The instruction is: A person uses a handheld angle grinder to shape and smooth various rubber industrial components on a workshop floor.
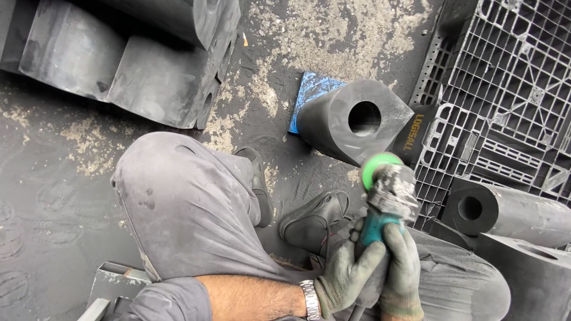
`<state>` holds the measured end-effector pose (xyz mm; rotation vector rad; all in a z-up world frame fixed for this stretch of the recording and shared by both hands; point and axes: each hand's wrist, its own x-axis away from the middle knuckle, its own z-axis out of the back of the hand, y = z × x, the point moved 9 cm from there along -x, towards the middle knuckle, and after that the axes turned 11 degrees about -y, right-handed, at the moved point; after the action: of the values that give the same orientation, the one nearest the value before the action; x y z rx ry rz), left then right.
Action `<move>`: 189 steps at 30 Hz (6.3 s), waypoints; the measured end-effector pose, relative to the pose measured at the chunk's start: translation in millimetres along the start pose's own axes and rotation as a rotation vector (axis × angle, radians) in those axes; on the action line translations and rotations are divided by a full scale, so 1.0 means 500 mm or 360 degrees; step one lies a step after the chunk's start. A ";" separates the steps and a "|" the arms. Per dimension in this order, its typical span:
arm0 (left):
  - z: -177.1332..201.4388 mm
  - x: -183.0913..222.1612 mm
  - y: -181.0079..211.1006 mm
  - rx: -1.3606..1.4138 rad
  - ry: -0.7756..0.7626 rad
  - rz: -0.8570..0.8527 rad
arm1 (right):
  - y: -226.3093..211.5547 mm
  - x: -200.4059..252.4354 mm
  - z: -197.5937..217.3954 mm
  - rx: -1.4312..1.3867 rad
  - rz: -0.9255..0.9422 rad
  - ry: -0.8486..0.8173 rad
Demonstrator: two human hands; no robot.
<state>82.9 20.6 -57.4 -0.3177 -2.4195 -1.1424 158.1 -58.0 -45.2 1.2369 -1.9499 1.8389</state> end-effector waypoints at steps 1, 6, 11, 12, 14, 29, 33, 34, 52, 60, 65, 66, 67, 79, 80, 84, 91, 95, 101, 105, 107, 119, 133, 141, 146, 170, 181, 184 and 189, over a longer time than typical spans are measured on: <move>0.001 0.002 0.003 0.0005 0.0008 -0.0001 | 0.002 0.001 -0.003 0.0004 -0.0006 -0.0006; 0.022 0.007 0.035 0.0150 0.0128 -0.0170 | -0.005 -0.023 -0.017 0.0130 -0.0014 -0.0102; 0.020 0.003 0.020 -0.0012 0.0144 -0.0035 | 0.000 -0.012 -0.007 0.0105 -0.0070 -0.0023; 0.013 0.004 0.018 -0.0051 0.0120 -0.0073 | 0.004 -0.004 0.003 0.0024 -0.0014 -0.0020; 0.014 0.010 0.009 -0.0060 0.0121 -0.0012 | 0.004 0.006 -0.009 -0.0030 -0.0054 0.0053; 0.021 0.003 0.023 0.0020 0.0141 -0.0041 | 0.001 -0.027 -0.011 0.0013 -0.0101 0.0006; 0.036 0.009 -0.008 0.0147 0.0260 0.0077 | -0.013 -0.037 -0.036 0.0192 -0.0207 0.0009; 0.034 0.004 0.005 0.0141 0.0249 0.0059 | -0.019 -0.033 -0.033 0.0197 -0.0185 0.0008; 0.022 -0.020 -0.018 0.0120 0.0097 0.0068 | -0.027 -0.037 -0.017 0.0049 -0.0022 0.0113; 0.027 -0.011 0.022 -0.0047 0.0169 0.0027 | -0.029 -0.024 -0.021 0.0050 -0.0062 0.0114; 0.033 -0.015 0.000 0.0169 0.0201 -0.0116 | -0.032 -0.046 -0.037 0.0122 -0.0114 0.0061; 0.042 -0.014 -0.007 0.0273 0.0280 -0.0121 | -0.037 -0.059 -0.058 0.0212 -0.0134 -0.0074; 0.046 -0.016 -0.002 0.0274 0.0280 -0.0117 | -0.036 -0.064 -0.058 0.0211 -0.0138 -0.0072; 0.058 -0.034 -0.003 0.0027 0.0303 0.0042 | -0.040 -0.077 -0.061 0.0067 -0.0109 0.0015; 0.067 -0.034 0.039 0.0201 0.0342 -0.0188 | -0.050 -0.090 -0.079 0.0194 -0.0121 -0.0043; 0.075 -0.062 0.024 -0.0016 0.0367 -0.0199 | -0.072 -0.097 -0.099 0.0058 -0.0075 -0.0129; -0.006 -0.090 0.054 -0.1061 -0.0332 -0.0227 | -0.039 0.011 0.039 -0.0622 0.0378 -0.0002; 0.057 -0.110 0.201 -0.1862 0.0005 -0.0404 | -0.035 0.041 0.114 -0.0738 0.0597 -0.0011; 0.159 -0.213 0.205 -0.2689 0.0611 -0.0595 | -0.017 0.020 0.125 -0.0776 0.0611 0.0033; 0.117 -0.255 0.190 -0.3020 0.0459 -0.0614 | 0.025 -0.004 0.134 -0.0720 0.0394 0.0212; 0.094 -0.292 0.202 -0.3072 0.0327 -0.0631 | 0.015 0.004 0.119 -0.0696 0.0375 0.0245; 0.034 -0.224 0.155 -0.3190 -0.0028 -0.0705 | -0.001 0.016 0.112 -0.0692 0.0318 0.0318; 0.054 -0.347 0.150 -0.3309 -0.0061 -0.0475 | 0.021 0.012 0.114 -0.0779 0.0328 0.0186; 0.042 -0.207 0.147 -0.3189 0.0008 -0.0791 | -0.004 0.015 0.096 -0.0541 0.0257 0.0202; 0.052 -0.062 0.140 -0.3055 -0.0012 -0.0651 | 0.002 0.013 0.076 -0.0452 0.0186 0.0137; 0.067 0.027 -0.027 -0.1205 -0.0388 -0.0075 | 0.002 -0.020 -0.050 -0.0102 -0.0166 -0.0097; 0.090 0.026 -0.023 -0.0864 -0.0205 0.0070 | -0.008 -0.026 -0.071 -0.0013 -0.0155 -0.0082; 0.081 0.019 -0.045 -0.1064 -0.0250 0.0078 | 0.015 -0.023 -0.039 -0.0109 -0.0210 -0.0006; 0.090 0.024 -0.001 -0.0927 -0.0155 -0.0012 | -0.017 -0.051 -0.095 -0.0003 -0.0147 -0.0136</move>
<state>58.9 55.6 -77.1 -0.5508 -2.1149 -1.8601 161.4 -3.6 -45.1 1.4023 -1.9019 1.7671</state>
